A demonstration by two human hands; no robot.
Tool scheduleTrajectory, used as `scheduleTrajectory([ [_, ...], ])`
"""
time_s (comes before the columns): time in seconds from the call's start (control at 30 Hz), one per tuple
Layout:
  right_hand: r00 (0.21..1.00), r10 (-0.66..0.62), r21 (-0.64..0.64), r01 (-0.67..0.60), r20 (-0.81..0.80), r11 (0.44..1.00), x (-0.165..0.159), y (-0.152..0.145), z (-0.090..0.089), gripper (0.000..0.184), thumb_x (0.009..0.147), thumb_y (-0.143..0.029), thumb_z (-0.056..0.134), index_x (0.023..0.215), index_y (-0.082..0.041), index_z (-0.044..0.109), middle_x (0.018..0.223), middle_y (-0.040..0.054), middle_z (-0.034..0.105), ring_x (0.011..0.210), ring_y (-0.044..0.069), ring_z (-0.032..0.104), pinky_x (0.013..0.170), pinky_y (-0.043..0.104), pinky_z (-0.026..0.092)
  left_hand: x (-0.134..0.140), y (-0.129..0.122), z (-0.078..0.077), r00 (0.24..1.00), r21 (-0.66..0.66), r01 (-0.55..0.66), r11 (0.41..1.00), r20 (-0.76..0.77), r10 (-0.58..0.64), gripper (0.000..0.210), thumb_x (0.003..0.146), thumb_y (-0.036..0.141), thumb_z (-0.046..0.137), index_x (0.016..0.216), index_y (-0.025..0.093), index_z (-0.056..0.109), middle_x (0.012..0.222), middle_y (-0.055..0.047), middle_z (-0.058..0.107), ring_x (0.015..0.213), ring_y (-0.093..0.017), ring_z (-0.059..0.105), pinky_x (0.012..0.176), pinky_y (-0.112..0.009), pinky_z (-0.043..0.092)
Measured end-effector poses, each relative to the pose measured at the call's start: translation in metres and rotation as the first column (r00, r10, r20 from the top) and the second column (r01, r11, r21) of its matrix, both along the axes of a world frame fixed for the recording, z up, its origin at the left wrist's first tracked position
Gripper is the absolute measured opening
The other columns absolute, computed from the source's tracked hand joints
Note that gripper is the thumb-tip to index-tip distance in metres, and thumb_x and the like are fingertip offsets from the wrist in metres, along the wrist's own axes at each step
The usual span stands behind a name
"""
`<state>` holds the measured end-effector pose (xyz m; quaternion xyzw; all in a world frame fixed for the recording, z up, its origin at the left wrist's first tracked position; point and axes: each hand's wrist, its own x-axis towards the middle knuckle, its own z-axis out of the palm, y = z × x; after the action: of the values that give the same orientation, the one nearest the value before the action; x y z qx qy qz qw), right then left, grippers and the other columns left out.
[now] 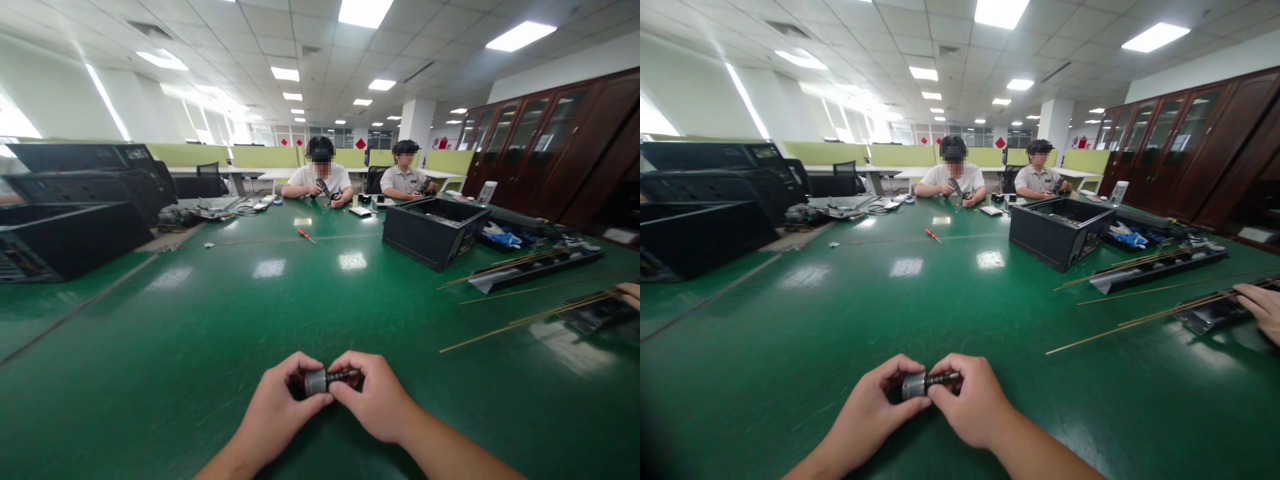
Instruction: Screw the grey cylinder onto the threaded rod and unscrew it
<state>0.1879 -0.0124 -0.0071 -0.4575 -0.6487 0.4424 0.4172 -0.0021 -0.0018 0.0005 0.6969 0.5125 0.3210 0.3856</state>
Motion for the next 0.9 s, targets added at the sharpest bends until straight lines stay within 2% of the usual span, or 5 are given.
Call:
scheduleTrajectory([
  [0.17, 0.999, -0.006, -0.015, 0.007, 0.048, 1.000, 0.0006, 0.0011, -0.0029, 0.010, 0.079, -0.023, 0.067, 0.084, -0.019, 0.074, 0.073, 0.0005, 0.069, 0.067, 0.015, 0.061, 0.062, 0.023, 0.043, -0.0011, -0.0006, -0.0021, 1.000, 0.015, -0.013, 1.000, -0.018, 0.013, 0.025, 0.069, 0.027, 0.075, 0.090, 0.019, 0.064, 0.084, -0.001, 0.069, 0.079, -0.020, 0.062, 0.073, -0.030, 0.045],
  [0.9, 0.996, 0.001, 0.001, -0.002, 0.090, 1.000, 0.0037, 0.0034, -0.0004, 0.008, 0.077, -0.022, 0.067, 0.081, -0.018, 0.073, 0.069, -0.0010, 0.066, 0.064, 0.013, 0.058, 0.061, 0.023, 0.041, 0.0042, -0.0027, 0.0041, 0.999, 0.005, -0.036, 0.999, 0.003, 0.036, 0.022, 0.070, 0.024, 0.073, 0.090, 0.019, 0.066, 0.082, -0.001, 0.071, 0.078, -0.020, 0.065, 0.073, -0.030, 0.048],
])
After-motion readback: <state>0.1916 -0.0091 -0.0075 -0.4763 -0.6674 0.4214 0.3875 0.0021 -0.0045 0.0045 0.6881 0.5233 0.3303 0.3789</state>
